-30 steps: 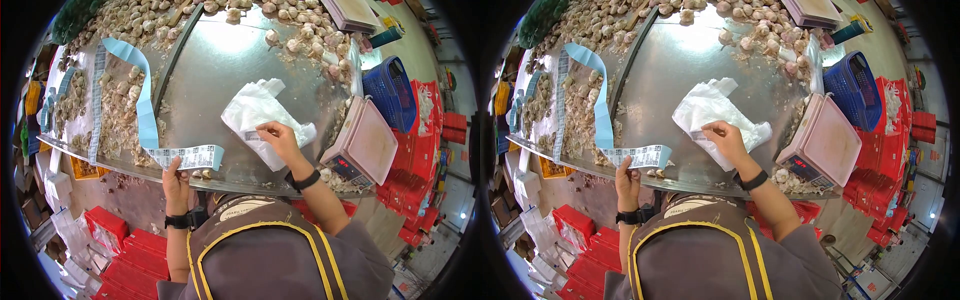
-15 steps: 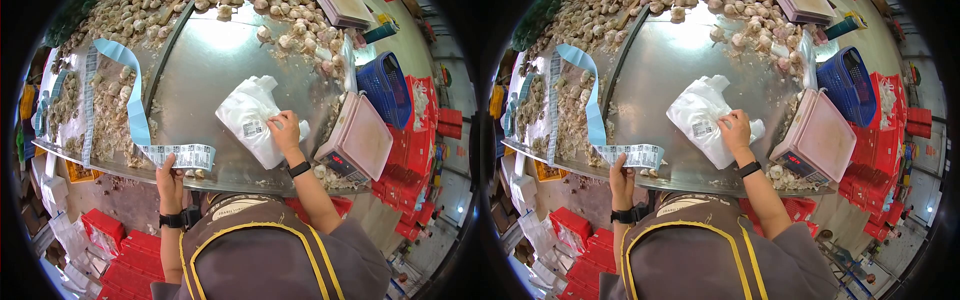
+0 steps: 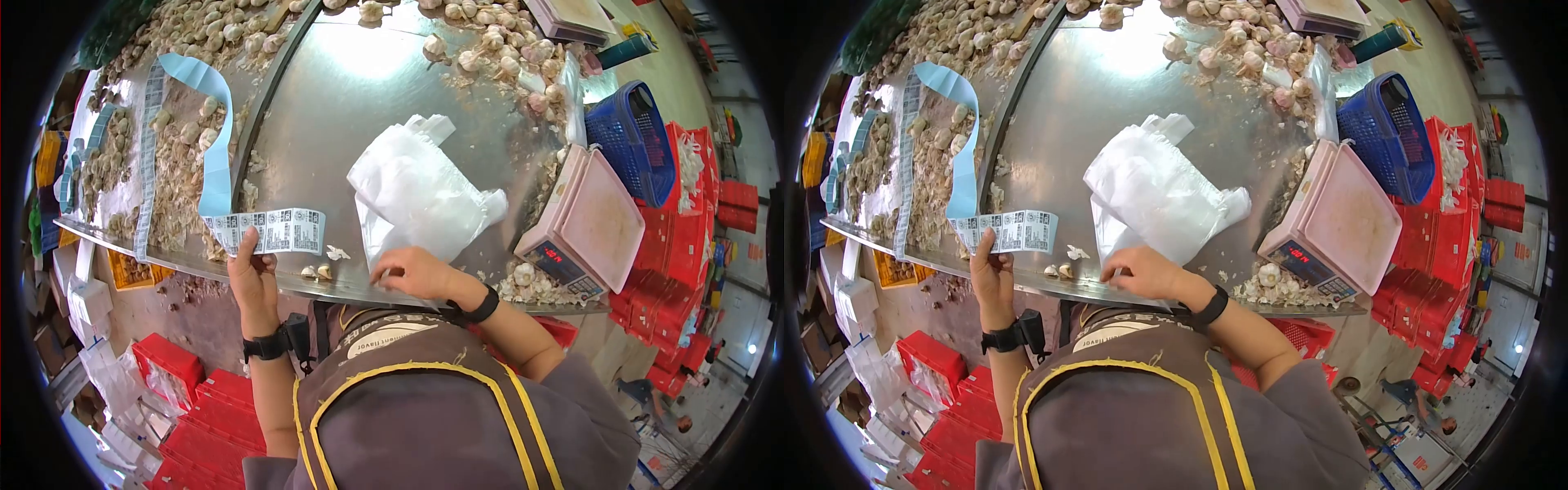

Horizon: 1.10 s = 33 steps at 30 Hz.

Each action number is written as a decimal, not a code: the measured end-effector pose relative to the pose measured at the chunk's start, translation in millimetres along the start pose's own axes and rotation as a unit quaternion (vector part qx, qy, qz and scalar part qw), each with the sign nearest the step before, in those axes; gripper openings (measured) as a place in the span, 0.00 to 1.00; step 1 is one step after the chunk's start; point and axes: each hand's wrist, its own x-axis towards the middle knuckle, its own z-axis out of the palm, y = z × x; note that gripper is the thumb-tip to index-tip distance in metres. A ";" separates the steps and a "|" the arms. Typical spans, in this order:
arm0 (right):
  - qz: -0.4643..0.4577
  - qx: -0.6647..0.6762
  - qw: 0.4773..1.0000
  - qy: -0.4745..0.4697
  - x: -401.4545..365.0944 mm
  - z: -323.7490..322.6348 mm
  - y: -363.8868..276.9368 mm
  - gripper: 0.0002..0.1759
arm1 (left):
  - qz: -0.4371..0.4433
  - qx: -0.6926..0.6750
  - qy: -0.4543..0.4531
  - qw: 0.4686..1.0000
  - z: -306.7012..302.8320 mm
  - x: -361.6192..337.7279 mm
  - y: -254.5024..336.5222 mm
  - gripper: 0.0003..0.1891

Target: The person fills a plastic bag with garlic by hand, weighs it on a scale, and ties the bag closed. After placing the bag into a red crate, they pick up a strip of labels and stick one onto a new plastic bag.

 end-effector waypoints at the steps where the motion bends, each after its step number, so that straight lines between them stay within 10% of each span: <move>1: -0.028 0.029 0.997 -0.062 0.5 -0.6 -0.7 0.09 | 0.005 -0.007 0.001 1.000 1.6 -0.8 0.1 0.07; 4: -0.037 0.124 0.990 -0.051 5.0 -7.0 4.6 0.08 | 0.007 -0.020 -0.007 1.000 -0.3 -0.2 -0.4 0.07; 7: -0.014 0.240 0.929 0.281 17.8 -34.5 26.8 0.10 | 0.002 -0.005 -0.017 1.000 -0.7 -1.6 -0.1 0.07; 12: 0.028 -0.147 0.899 0.412 28.7 -74.9 60.8 0.12 | -0.051 -0.005 -0.078 0.996 9.7 -4.9 -4.7 0.07; 15: -0.034 0.182 0.946 0.267 27.3 -62.1 10.2 0.19 | -0.096 0.005 -0.124 0.988 24.1 -12.3 -14.1 0.08; 20: -0.092 0.274 0.957 0.018 24.0 -28.0 -37.5 0.25 | -0.139 0.038 -0.163 0.976 34.5 -14.2 -39.1 0.09; 28: -0.018 0.238 0.971 0.021 16.3 -31.6 -39.4 0.13 | -0.165 0.038 -0.158 0.973 41.3 -17.0 -46.9 0.10; 33: -0.134 0.239 0.936 0.222 12.3 -38.5 -38.4 0.09 | -0.117 0.017 -0.099 0.988 30.5 3.6 -36.5 0.09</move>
